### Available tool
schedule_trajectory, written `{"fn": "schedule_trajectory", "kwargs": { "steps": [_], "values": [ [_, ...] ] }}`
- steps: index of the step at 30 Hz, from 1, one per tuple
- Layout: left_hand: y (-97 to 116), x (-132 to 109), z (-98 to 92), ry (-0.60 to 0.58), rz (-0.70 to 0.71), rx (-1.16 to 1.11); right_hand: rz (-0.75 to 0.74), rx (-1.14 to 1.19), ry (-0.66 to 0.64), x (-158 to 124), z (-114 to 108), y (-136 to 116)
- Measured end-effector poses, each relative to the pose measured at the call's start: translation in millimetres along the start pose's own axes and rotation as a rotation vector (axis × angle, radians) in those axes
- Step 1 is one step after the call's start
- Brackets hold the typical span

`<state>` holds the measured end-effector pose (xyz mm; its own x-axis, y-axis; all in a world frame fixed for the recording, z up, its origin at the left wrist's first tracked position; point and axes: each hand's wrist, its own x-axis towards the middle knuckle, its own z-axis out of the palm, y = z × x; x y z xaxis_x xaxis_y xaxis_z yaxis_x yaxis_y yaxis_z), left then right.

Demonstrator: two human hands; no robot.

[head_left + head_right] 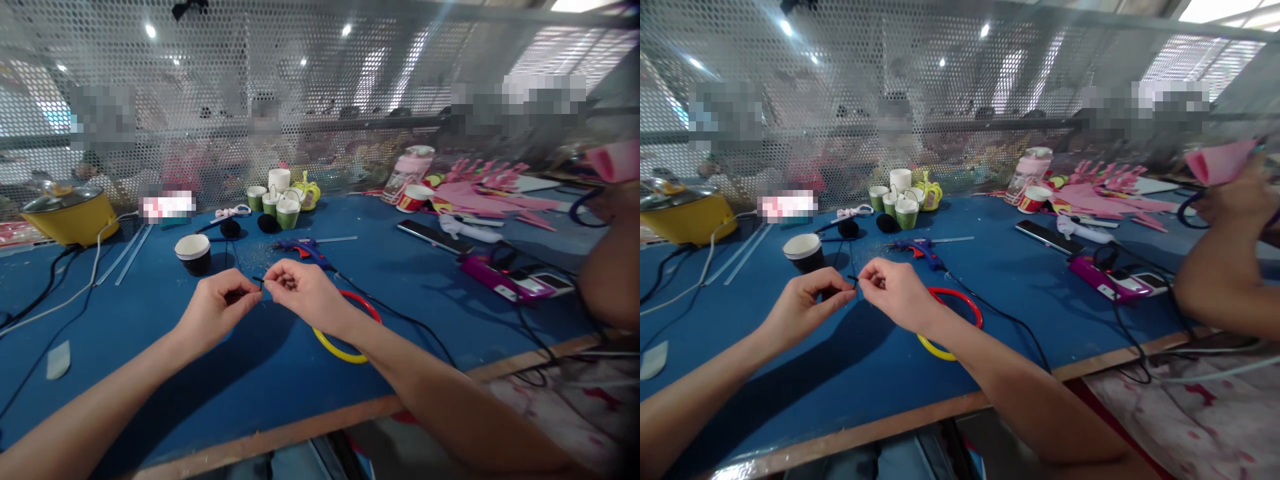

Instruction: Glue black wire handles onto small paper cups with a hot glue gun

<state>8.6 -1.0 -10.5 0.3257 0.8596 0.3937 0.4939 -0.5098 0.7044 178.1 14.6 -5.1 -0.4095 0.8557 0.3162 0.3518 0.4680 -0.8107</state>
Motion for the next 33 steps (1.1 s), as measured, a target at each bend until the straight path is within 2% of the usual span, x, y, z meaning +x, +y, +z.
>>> {"fn": "schedule_trajectory", "kwargs": {
  "steps": [3, 6, 8, 11, 14, 18, 21, 25, 27, 29, 33],
  "values": [
    [5, -2, -0.8, 0.029, 0.198, 0.210, -0.112, -0.244, -0.002, -2, 1, -1],
    [7, 0, -7.6, -0.001, 0.260, 0.278, -0.192, -0.345, -0.099, -4, -1, -3],
    [7, 4, -13.4, -0.054, 0.217, 0.234, -0.185, -0.271, -0.175, -4, -3, -5],
    [2, 9, -19.3, -0.117, 0.043, 0.038, -0.068, -0.040, -0.243, -5, -6, -8],
    [-5, 12, -18.2, -0.162, -0.133, -0.232, 0.032, 0.139, -0.231, -4, -8, -9],
    [-9, 8, -7.3, -0.141, -0.214, -0.378, 0.095, 0.207, -0.151, -1, -6, -5],
    [-5, 3, 0.9, -0.025, -0.173, -0.251, 0.070, 0.109, -0.073, 0, -3, 0],
    [2, -2, 2.9, 0.081, 0.079, 0.103, -0.104, -0.238, -0.003, 0, -1, 2],
    [5, -1, 0.1, 0.077, 0.187, 0.224, -0.190, -0.394, -0.011, -2, -1, 2],
    [6, 1, -4.3, 0.051, 0.217, 0.274, -0.250, -0.489, -0.035, -3, -1, 0],
    [4, 7, -14.8, -0.070, 0.114, 0.164, -0.252, -0.441, -0.147, -4, -4, -4]
  ]
}}
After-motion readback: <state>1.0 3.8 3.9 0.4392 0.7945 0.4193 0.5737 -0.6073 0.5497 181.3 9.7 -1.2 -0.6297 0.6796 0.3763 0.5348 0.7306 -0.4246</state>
